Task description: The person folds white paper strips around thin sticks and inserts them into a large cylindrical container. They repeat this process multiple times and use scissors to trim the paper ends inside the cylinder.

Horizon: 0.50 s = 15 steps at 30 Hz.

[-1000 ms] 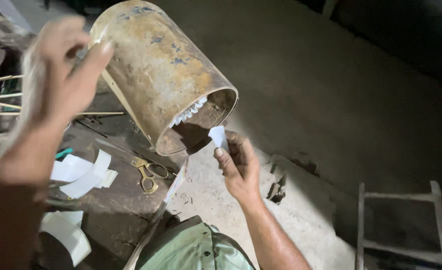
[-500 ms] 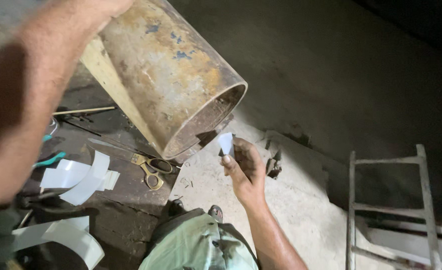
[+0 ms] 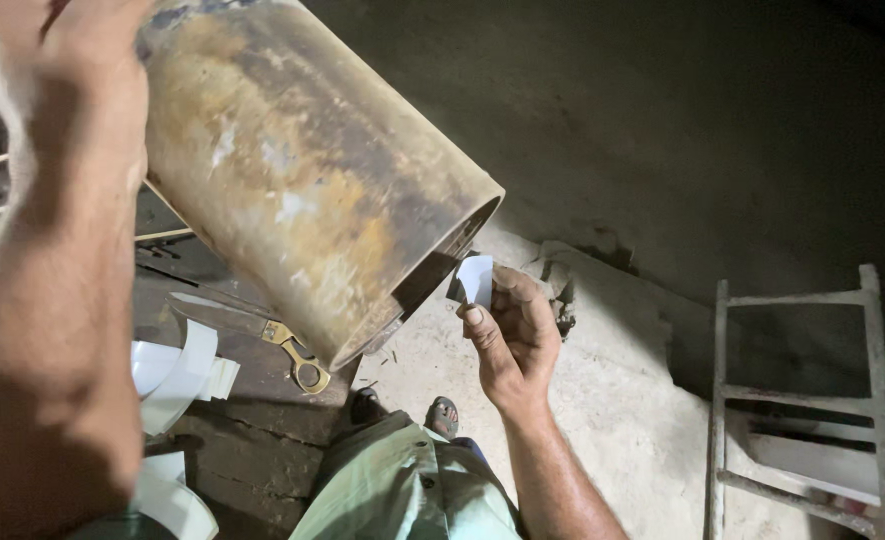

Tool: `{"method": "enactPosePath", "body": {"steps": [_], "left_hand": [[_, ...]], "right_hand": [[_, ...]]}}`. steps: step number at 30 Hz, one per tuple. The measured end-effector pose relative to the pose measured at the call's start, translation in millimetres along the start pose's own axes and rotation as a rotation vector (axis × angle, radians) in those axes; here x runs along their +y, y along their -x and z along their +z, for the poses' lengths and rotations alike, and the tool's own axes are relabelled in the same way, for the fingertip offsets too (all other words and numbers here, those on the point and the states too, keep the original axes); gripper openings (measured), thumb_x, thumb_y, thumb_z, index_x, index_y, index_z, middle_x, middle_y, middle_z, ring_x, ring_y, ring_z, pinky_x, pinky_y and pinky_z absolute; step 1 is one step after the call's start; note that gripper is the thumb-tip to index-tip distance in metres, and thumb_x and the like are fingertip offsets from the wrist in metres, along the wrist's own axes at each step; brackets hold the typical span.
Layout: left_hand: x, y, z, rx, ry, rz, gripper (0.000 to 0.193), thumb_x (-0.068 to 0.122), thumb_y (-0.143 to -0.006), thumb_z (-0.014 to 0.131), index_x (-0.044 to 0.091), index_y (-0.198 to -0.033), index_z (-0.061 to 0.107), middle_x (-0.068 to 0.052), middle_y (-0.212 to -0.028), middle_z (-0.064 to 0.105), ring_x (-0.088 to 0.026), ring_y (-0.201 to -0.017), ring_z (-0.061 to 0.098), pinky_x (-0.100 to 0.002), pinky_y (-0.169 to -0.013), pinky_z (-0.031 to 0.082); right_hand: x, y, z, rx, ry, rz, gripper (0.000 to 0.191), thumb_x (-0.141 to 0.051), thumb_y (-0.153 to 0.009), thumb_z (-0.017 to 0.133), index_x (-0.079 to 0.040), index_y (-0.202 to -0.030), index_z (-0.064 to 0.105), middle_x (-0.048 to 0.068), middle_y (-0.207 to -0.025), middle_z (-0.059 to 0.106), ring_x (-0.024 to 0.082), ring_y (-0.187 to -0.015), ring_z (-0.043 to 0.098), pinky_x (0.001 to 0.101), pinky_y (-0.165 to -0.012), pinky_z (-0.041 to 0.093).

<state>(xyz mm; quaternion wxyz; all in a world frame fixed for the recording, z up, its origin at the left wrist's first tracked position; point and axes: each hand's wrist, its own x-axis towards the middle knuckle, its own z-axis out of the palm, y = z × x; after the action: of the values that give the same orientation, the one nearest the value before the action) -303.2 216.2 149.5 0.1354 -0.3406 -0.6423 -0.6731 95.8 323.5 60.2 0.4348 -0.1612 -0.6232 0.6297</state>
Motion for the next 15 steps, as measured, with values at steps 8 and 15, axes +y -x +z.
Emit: {"method": "enactPosePath", "body": {"steps": [8,15], "left_hand": [[-16,90,-8,0.239,0.310,0.163,0.028,0.032,-0.111,0.059,0.007,-0.098,0.051,-0.001,-0.090,0.051,-0.019,-0.080,0.053,-0.038,-0.078,0.049],[2,111,0,0.364,0.216,0.174,0.030,0.035,-0.110,0.045,0.007,-0.100,0.047,-0.007,-0.094,0.051,-0.023,-0.080,0.052,-0.042,-0.076,0.049]], "right_hand": [[-14,-5,10,-0.057,0.107,0.047,0.035,-0.005,-0.100,0.072,0.000,-0.132,0.058,0.004,-0.108,0.062,0.009,-0.086,0.060,0.0240,-0.070,0.054],[-38,-30,20,-0.116,0.640,0.060,0.027,-0.008,-0.096,0.076,0.000,-0.120,0.067,0.007,-0.100,0.066,0.015,-0.078,0.061,0.0271,-0.066,0.053]]}}
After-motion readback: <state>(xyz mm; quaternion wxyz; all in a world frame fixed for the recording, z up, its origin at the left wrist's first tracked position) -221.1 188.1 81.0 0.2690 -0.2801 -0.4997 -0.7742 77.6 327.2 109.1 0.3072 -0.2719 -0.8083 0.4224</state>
